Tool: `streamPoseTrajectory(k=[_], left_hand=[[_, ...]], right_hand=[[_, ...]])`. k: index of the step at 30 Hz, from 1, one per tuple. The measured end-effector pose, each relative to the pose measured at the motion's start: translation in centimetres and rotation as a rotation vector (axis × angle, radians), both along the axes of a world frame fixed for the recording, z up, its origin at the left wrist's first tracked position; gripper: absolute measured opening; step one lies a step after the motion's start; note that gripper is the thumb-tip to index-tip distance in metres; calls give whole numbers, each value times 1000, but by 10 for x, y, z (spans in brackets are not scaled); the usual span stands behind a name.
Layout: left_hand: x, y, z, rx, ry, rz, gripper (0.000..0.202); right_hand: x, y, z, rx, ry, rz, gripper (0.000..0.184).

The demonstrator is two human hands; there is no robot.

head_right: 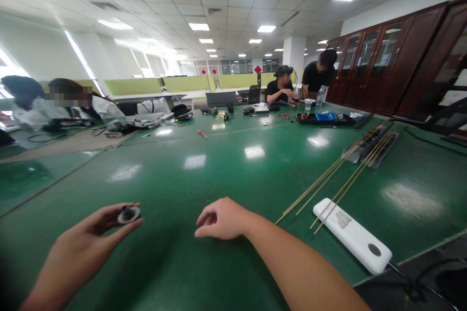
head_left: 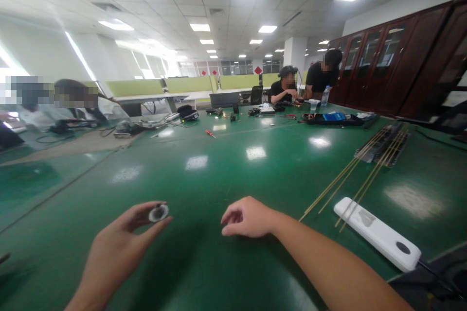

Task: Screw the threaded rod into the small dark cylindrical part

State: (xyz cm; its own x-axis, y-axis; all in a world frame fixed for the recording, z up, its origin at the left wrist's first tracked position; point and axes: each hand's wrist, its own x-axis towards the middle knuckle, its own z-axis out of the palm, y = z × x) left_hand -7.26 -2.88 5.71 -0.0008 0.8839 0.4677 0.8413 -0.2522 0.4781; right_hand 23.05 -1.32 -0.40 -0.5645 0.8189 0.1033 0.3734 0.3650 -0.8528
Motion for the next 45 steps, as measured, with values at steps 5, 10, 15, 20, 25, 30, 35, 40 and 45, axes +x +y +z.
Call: streamPoseTrajectory(k=[5,10,15,20,25,30,35,40,45], left_hand=[[79,31,-21,-34,-39,-432,37],[92,32,-55,-15,-9,-646,28],[80,31,-64,-27,-61,-588,31],[81,34,-62,-87,-132,-528,25],[84,33,-63,-124,-168,-544,22],[84,31,-62,-140,-172,-565,20],[86,31,-61,-137,-154,-572,21],[86,31,-61,-134,-152,-549,22],[86,32,-63,-143,-151,-536,22]], right_hand=[[8,6,4,209,-73,-242,40],[14,10,4,269,-108,-299,60],[11,6,1,287,-172,-221,58],[7,0,7,309,-181,-226,40],[5,-2,9,305,-161,-239,33],[4,-3,8,342,-162,-212,26],[3,-2,7,357,-225,-198,18],[3,-1,6,358,-262,-192,20],[3,0,8,364,-261,-179,20]])
